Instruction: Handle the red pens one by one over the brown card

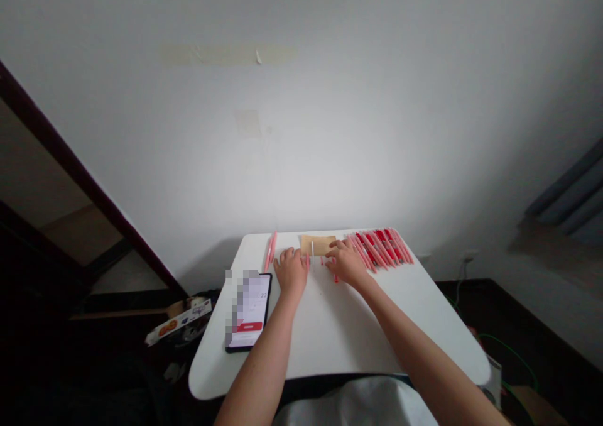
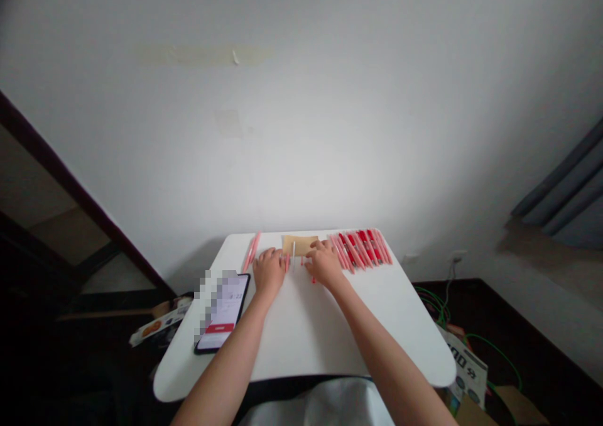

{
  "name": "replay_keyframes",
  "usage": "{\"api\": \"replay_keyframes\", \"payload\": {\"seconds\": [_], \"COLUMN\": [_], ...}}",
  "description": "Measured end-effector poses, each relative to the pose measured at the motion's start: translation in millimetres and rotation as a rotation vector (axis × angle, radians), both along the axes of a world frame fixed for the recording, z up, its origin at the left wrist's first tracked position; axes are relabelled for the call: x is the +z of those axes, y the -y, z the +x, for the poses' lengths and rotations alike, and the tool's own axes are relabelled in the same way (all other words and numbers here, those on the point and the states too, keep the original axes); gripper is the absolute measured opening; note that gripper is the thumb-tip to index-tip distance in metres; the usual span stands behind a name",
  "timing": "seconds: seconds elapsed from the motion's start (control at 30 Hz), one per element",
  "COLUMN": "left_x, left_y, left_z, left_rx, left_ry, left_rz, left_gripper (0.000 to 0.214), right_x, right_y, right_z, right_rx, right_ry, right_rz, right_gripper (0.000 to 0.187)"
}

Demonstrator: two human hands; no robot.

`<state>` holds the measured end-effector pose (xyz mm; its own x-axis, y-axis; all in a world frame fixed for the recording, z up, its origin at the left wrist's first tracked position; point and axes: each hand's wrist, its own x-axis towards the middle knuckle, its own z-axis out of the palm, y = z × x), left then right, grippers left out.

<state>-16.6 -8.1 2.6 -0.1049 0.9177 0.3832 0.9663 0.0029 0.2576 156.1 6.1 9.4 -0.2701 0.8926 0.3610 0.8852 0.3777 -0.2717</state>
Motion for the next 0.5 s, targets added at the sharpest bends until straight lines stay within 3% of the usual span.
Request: {"api": "replay_keyframes", "payload": {"seconds": [0.5], "left_x": [1.2], "left_y": [0.3], "left_z": [-0.3], "left_rx": [0.001], "left_ry": [-0.008], "left_rz": [-0.007], "left_gripper": [0.030], "right_x": [2.0], "right_y": [-0.7], "right_z": [-2.0], "right_rx": [-0.017], "right_ry": [-0.081], "right_rz": [-0.020], "right_gripper": [0.006]}}
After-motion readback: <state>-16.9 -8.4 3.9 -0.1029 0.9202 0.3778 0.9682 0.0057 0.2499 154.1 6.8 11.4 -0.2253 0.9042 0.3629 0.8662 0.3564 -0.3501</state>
